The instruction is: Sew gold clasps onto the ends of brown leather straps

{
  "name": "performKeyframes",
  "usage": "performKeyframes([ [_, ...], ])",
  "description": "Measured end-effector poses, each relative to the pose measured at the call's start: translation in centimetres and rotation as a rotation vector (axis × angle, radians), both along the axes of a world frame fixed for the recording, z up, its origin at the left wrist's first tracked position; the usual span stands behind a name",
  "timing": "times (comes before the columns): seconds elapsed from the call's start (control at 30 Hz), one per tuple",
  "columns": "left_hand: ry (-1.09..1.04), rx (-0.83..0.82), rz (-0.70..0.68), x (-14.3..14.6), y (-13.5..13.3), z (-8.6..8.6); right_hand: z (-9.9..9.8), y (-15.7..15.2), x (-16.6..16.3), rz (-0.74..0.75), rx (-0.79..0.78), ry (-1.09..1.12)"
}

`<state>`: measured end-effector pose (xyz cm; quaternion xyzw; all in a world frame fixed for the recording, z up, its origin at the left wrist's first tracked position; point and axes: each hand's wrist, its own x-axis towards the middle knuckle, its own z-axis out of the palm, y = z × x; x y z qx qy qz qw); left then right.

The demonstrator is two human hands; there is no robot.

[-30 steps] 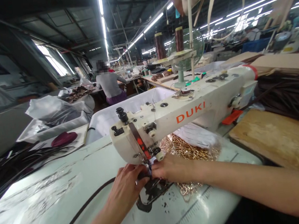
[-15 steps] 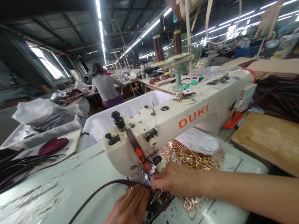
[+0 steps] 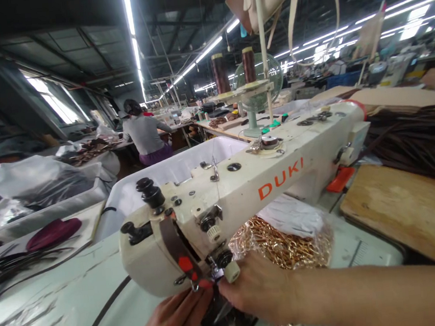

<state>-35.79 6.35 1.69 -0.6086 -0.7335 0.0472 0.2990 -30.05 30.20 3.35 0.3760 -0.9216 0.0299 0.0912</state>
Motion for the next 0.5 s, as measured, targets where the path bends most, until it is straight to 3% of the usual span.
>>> performKeyframes([
  [0.2, 0.106, 0.003, -0.064, -0.7, -0.4, 0.0, 0.2, -0.7, 0.0, 0.024, -0.010, 0.042],
  [0.5, 0.023, 0.059, -0.032, 0.3, 0.8, 1.2, -0.1, -0.7, 0.3, -0.073, 0.046, -0.046],
])
